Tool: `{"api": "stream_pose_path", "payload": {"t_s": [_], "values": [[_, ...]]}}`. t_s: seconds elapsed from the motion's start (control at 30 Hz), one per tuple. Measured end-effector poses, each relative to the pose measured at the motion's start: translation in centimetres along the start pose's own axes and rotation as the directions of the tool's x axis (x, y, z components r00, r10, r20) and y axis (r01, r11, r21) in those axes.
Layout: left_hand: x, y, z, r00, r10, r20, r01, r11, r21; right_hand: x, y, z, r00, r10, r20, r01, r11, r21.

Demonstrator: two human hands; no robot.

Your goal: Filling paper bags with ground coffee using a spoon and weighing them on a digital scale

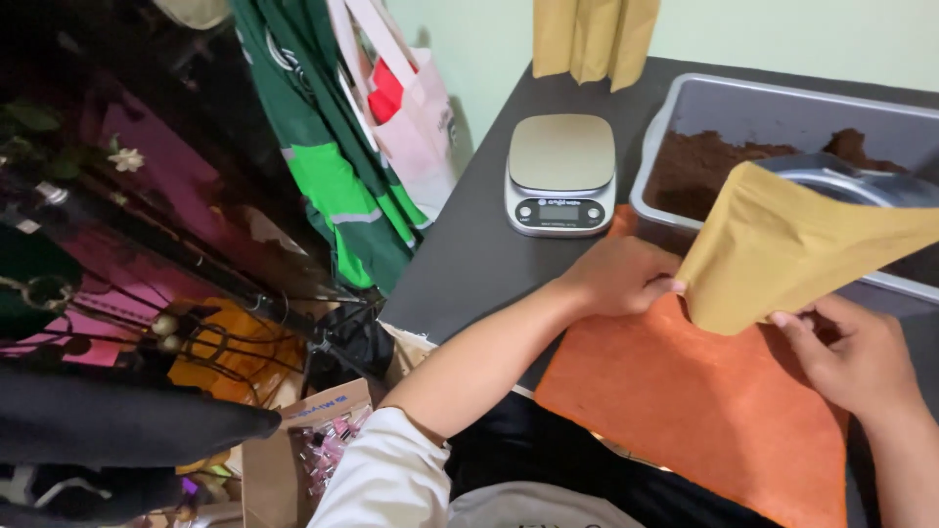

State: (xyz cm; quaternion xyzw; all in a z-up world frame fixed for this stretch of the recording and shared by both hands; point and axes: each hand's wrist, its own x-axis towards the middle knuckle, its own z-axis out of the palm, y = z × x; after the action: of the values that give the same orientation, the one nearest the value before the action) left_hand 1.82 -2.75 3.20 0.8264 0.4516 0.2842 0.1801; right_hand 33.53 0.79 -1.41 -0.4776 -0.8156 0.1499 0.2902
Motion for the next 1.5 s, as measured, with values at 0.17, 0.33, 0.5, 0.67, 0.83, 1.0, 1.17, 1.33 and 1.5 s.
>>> {"api": "stream_pose_path", "payload": {"t_s": [0.17,0.33,0.5,0.67,0.83,1.0,1.17,1.33,1.5], "values": [[0.0,-1.3,1.1,0.997,0.036,0.067,-0.041,0.996,0.074,0.6,2.1,0.9,0.974,0.154,0.164,-0.129,0.980,-0.150],[-0.5,-0.1,2.1,0.951,0.232,-0.203,-0.184,0.955,0.231,0.0,2.0,-0.1,0.994,-0.018,-0.112,0.029,0.995,0.095],[0.6,-2.1,3.3,0.999,-0.031,0.038,0.026,0.993,0.118,0.6,-0.2,0.2,0.917,0.286,0.277,-0.345,0.917,0.198],[1.2,-3.2,4.9,0.992,-0.066,0.106,0.034,0.958,0.286,0.7,2.0,1.2,0.934,0.308,0.181,-0.305,0.951,-0.045],[1.6,-4.5,6.1,0.999,0.015,0.039,-0.028,0.936,0.352,0.0,4.0,2.6,0.996,0.079,0.035,-0.086,0.945,0.316],[2.0,-3.2,5.3,0.968,-0.101,0.228,0.020,0.943,0.333,0.1,6.0,3.7,0.965,0.242,0.095,-0.259,0.858,0.444],[0.1,-1.3,3.9,0.989,0.120,-0.086,-0.091,0.953,0.290,2.0,17.2,8.8,1.000,-0.017,-0.009,0.018,0.634,0.773],[1.6,-2.9,5.3,0.955,-0.151,0.257,0.060,0.943,0.328,0.2,7.8,3.3,0.949,0.279,0.148,-0.306,0.927,0.215],[1.0,-4.2,6.3,0.990,0.136,0.030,-0.139,0.938,0.317,-0.5,7.1,3.7,0.987,0.159,-0.016,-0.128,0.850,0.511]]}}
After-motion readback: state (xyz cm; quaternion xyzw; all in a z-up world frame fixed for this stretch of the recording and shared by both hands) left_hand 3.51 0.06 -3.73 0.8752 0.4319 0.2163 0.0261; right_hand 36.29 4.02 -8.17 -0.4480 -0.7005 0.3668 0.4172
